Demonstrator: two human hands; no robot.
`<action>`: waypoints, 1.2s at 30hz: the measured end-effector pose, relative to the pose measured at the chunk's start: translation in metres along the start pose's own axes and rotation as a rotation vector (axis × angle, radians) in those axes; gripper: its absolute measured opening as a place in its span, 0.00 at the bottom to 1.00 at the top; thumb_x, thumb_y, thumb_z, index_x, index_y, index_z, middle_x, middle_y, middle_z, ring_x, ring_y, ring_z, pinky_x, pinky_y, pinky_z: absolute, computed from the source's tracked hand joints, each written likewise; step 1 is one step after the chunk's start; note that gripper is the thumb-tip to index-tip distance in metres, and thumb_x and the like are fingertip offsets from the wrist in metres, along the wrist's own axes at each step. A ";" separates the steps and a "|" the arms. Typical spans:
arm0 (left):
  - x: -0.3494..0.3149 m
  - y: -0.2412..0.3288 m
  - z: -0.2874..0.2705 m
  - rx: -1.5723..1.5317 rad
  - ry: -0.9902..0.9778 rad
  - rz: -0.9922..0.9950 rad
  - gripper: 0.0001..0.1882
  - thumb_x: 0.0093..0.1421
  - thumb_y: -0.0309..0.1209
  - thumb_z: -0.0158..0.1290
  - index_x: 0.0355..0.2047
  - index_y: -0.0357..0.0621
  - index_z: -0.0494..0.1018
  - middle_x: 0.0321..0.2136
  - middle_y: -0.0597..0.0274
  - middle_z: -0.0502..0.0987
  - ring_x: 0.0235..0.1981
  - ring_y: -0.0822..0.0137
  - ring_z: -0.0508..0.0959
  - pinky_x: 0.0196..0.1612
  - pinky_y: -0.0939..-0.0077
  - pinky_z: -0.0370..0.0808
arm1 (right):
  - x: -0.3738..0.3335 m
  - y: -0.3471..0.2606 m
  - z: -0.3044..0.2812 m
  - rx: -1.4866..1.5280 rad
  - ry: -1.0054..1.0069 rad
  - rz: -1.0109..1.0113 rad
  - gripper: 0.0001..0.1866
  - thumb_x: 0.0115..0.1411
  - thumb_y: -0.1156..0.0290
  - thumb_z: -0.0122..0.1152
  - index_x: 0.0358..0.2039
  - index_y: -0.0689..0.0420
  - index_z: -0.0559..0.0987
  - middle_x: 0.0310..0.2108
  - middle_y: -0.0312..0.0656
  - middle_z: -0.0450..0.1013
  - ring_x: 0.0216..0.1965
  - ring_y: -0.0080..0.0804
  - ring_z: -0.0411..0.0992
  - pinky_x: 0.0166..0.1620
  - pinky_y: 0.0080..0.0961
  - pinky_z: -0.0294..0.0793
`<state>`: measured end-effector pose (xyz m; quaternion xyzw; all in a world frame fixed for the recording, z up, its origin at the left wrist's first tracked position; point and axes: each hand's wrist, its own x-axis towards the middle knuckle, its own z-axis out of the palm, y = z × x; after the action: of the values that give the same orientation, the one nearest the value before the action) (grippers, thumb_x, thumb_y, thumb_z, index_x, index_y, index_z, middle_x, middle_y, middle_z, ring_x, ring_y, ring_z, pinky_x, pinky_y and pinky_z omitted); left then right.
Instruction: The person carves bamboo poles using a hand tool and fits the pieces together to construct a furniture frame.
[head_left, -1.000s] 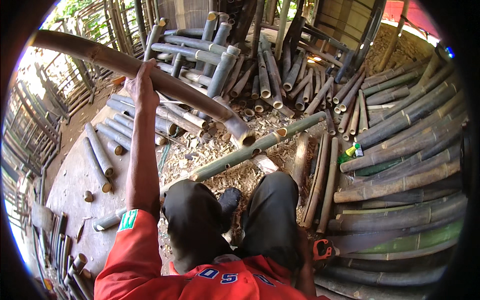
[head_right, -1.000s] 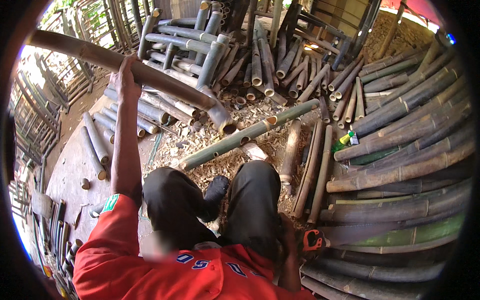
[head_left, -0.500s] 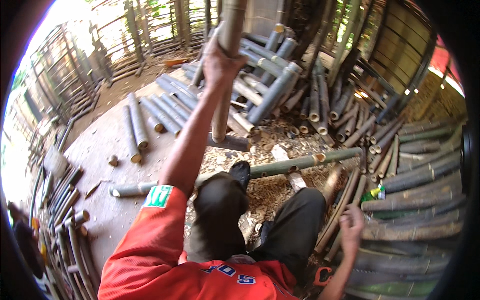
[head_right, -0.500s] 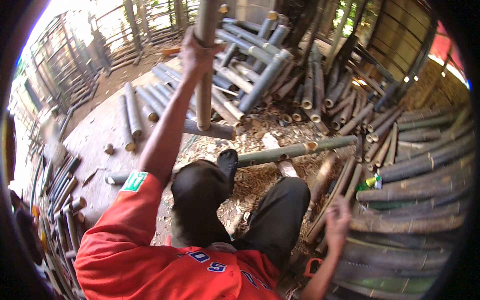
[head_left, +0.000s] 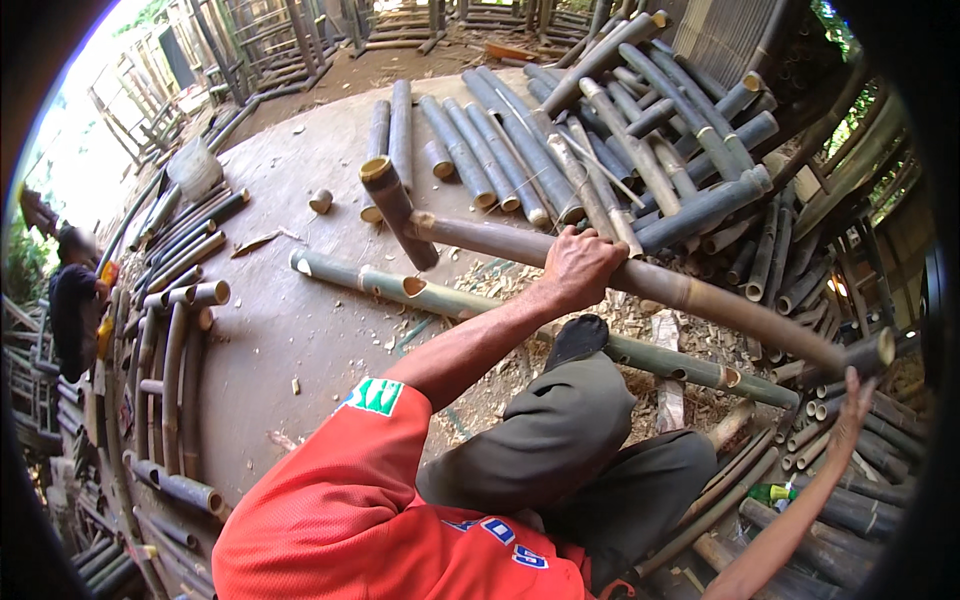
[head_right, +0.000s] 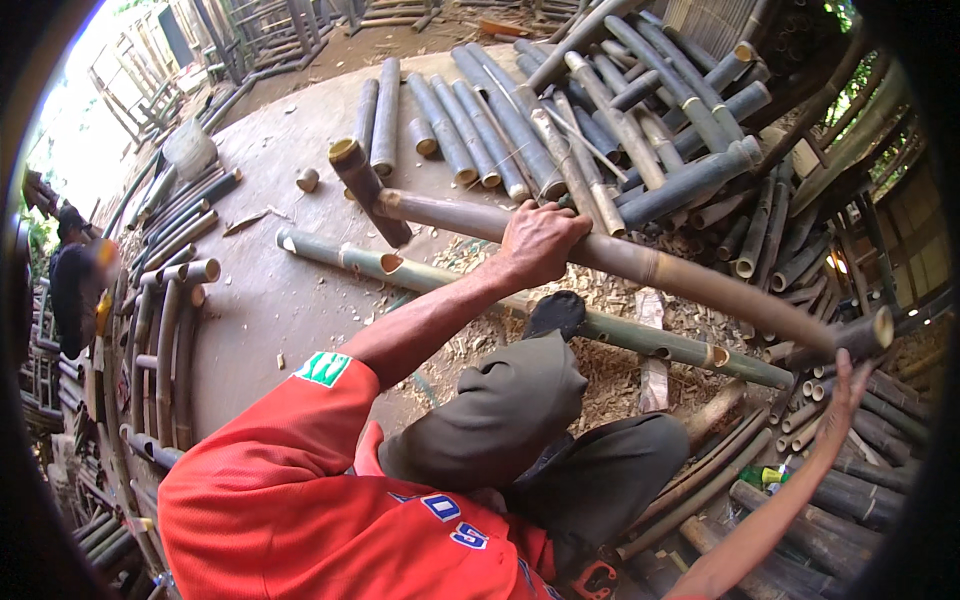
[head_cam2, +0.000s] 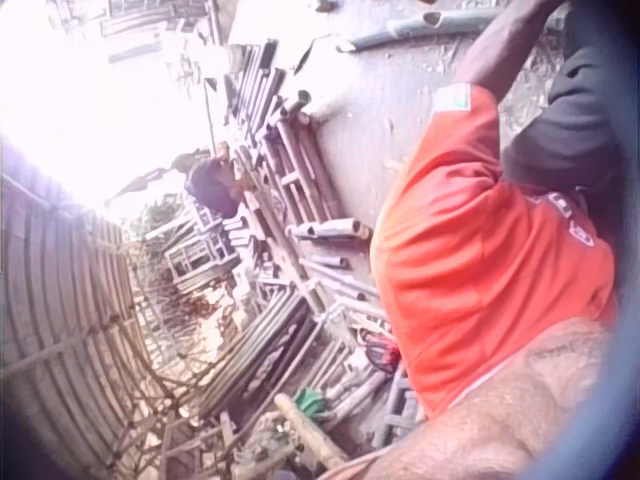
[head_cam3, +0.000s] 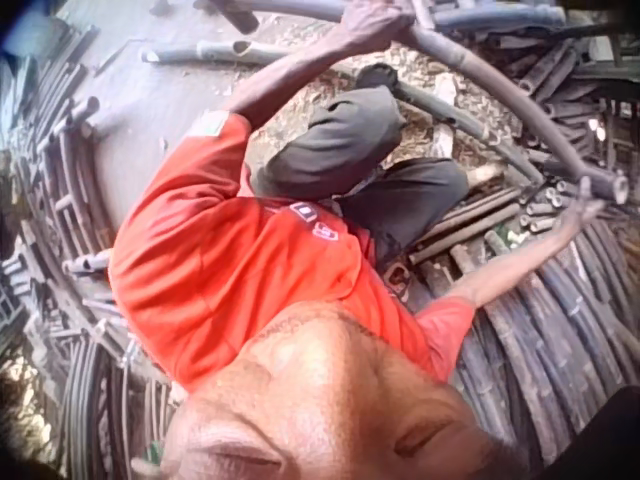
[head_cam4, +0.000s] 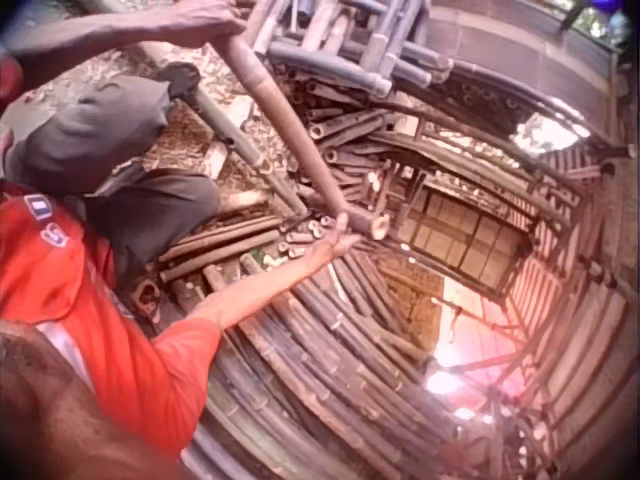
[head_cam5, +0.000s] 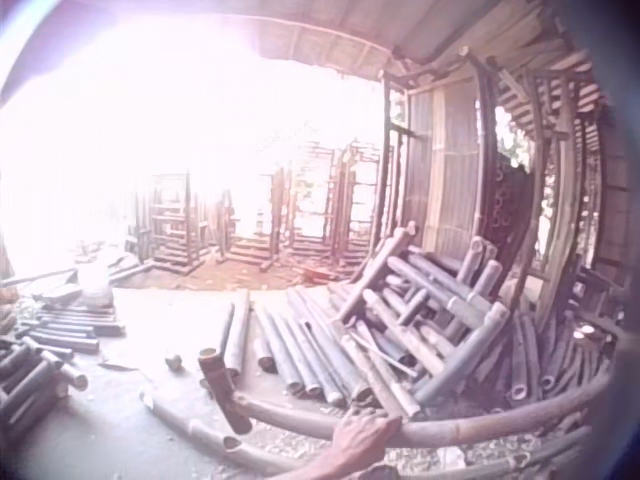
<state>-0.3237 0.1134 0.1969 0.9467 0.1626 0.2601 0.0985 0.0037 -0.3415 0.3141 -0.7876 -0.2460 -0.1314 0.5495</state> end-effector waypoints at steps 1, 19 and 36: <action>-0.008 -0.003 0.008 -0.002 -0.039 -0.004 0.13 0.49 0.25 0.59 0.37 0.49 0.77 0.34 0.60 0.82 0.46 0.56 0.82 0.47 0.54 0.72 | 0.000 0.020 0.008 -0.012 -0.013 0.115 0.50 0.60 0.51 0.71 0.75 0.55 0.56 0.73 0.43 0.56 0.71 0.38 0.55 0.71 0.43 0.49; -0.051 -0.030 0.105 0.052 -0.215 -0.092 0.15 0.51 0.24 0.60 0.40 0.51 0.78 0.37 0.63 0.82 0.48 0.60 0.81 0.50 0.57 0.69 | 0.008 0.176 0.085 0.017 -0.058 0.542 0.44 0.58 0.49 0.72 0.67 0.56 0.63 0.66 0.46 0.62 0.64 0.45 0.64 0.61 0.64 0.64; 0.025 -0.095 -0.010 0.236 -0.308 -0.060 0.34 0.61 0.46 0.61 0.65 0.49 0.68 0.63 0.49 0.71 0.65 0.50 0.70 0.65 0.50 0.70 | 0.033 0.217 0.107 -0.141 -0.018 0.528 0.41 0.54 0.51 0.72 0.63 0.57 0.68 0.58 0.45 0.69 0.57 0.42 0.69 0.51 0.55 0.76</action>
<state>-0.3332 0.2111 0.1912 0.9750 0.2032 0.0882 0.0184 0.1407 -0.2933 0.1175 -0.8619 -0.0271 0.0069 0.5064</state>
